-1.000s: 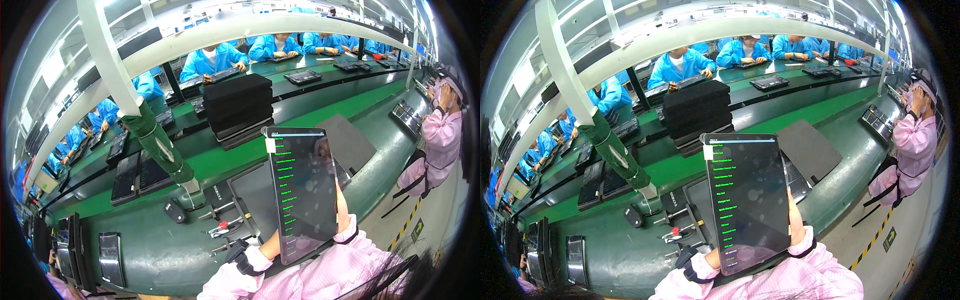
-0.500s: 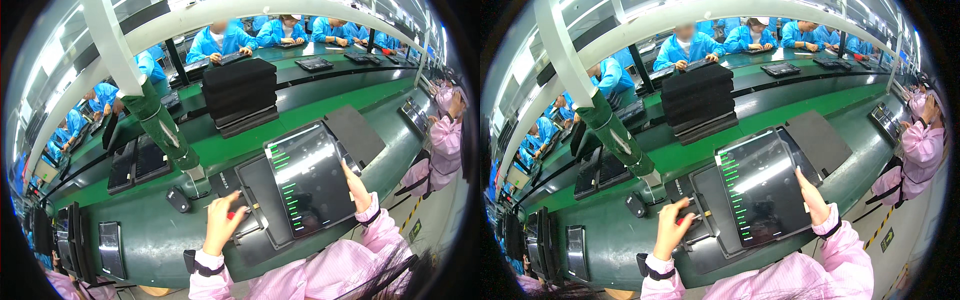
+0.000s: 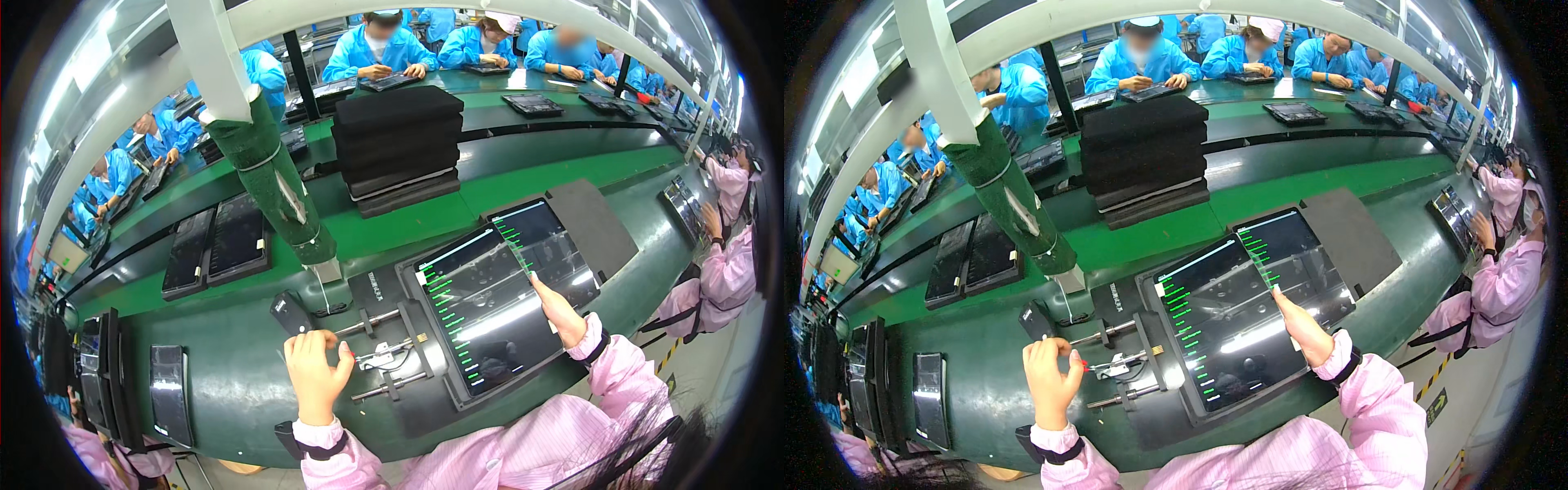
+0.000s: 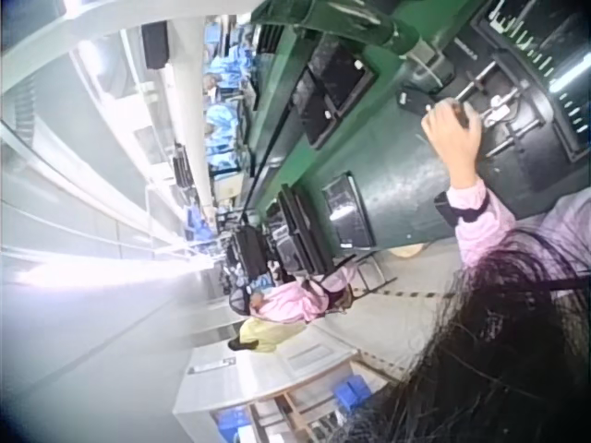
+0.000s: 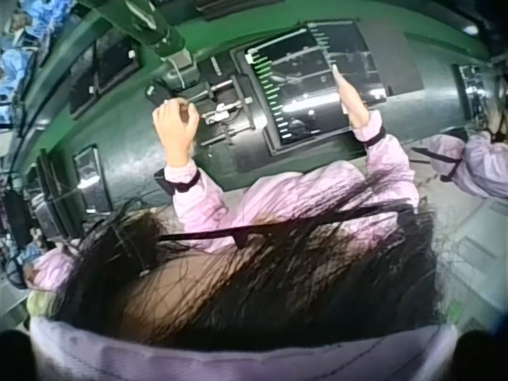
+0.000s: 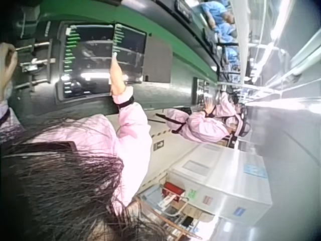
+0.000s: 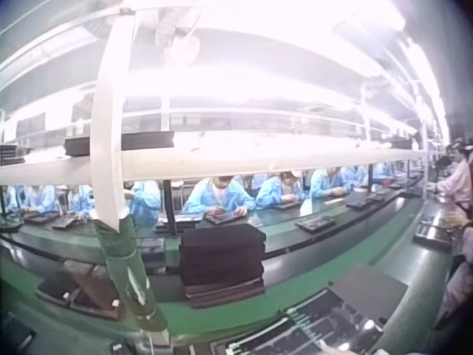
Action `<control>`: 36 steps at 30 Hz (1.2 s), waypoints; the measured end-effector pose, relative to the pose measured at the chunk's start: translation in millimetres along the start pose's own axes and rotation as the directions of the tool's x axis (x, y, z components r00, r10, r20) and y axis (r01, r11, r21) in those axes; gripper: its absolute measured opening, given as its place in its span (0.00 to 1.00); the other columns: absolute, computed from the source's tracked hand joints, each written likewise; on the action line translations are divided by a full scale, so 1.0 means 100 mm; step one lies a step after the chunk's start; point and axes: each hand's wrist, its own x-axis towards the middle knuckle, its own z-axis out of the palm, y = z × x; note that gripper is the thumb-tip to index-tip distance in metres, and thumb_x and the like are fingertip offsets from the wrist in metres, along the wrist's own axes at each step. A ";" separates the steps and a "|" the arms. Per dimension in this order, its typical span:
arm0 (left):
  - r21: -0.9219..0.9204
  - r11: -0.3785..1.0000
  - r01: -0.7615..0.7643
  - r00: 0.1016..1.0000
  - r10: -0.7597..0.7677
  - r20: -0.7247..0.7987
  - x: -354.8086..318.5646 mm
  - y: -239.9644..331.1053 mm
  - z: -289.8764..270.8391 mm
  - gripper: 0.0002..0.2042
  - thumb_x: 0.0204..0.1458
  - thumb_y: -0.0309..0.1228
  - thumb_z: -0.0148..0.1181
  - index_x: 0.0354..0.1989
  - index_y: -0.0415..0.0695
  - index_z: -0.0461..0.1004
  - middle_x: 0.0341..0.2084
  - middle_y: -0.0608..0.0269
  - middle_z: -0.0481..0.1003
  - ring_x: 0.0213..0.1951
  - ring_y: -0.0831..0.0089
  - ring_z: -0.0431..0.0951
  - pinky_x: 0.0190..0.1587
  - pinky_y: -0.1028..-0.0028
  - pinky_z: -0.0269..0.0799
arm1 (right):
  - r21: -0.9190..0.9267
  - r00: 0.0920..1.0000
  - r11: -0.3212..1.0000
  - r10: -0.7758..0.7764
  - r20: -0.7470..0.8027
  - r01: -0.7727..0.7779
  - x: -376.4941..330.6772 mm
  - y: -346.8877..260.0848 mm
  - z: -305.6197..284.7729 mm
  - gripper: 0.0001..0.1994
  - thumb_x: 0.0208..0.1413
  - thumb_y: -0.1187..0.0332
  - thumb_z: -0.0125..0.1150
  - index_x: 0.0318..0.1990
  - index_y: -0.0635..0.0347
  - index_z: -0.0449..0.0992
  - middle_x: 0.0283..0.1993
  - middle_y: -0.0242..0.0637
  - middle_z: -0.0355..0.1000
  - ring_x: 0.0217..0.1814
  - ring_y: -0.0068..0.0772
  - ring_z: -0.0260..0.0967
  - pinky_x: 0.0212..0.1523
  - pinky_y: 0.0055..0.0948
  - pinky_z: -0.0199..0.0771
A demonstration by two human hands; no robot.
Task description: Testing and quality control checking of tablet screens on an assembly line.
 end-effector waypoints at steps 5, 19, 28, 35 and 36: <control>-0.053 0.998 0.047 0.999 -0.047 0.005 -0.07 -0.03 0.07 0.15 0.37 0.26 0.59 0.11 0.45 0.57 0.08 0.67 0.58 0.17 0.67 0.61 0.31 0.69 0.58 | -0.241 0.998 0.969 0.047 -0.032 -0.054 -0.13 -0.17 0.26 0.27 0.62 0.51 0.37 0.51 0.70 0.67 0.51 0.38 0.66 0.49 0.23 0.62 0.51 0.20 0.59; -0.076 0.996 -0.045 0.998 0.040 -0.056 -0.07 -0.02 0.10 0.18 0.39 0.26 0.62 0.08 0.45 0.57 0.05 0.65 0.57 0.12 0.68 0.59 0.24 0.71 0.56 | -0.604 0.789 0.568 -0.589 0.175 0.559 -0.10 -0.21 0.20 0.20 0.61 0.61 0.39 0.43 0.69 0.73 0.32 0.44 0.69 0.39 0.39 0.64 0.44 0.29 0.61; -0.192 0.979 -0.069 0.995 0.080 0.053 -0.07 0.08 0.31 0.13 0.48 0.29 0.54 0.14 0.43 0.63 0.10 0.61 0.62 0.16 0.65 0.64 0.25 0.69 0.58 | -0.534 0.869 0.715 -0.490 0.077 0.451 -0.13 -0.24 0.26 0.19 0.60 0.63 0.40 0.40 0.70 0.74 0.30 0.41 0.67 0.36 0.34 0.62 0.40 0.29 0.60; -0.061 0.988 -0.144 0.955 0.155 0.252 -0.01 0.31 0.46 0.12 0.49 0.31 0.53 0.16 0.42 0.67 0.13 0.62 0.67 0.19 0.65 0.68 0.28 0.69 0.60 | -0.604 0.834 0.647 -0.549 0.055 0.466 -0.17 -0.24 0.32 0.17 0.59 0.62 0.45 0.37 0.70 0.74 0.25 0.41 0.64 0.33 0.38 0.59 0.39 0.31 0.57; -0.051 0.990 -0.130 0.954 0.139 0.267 -0.01 0.31 0.44 0.11 0.49 0.31 0.54 0.16 0.42 0.67 0.13 0.62 0.68 0.19 0.65 0.68 0.28 0.69 0.60 | -0.594 0.834 0.653 -0.549 0.055 0.469 -0.16 -0.24 0.32 0.17 0.59 0.62 0.45 0.37 0.70 0.74 0.25 0.41 0.64 0.33 0.38 0.59 0.39 0.31 0.57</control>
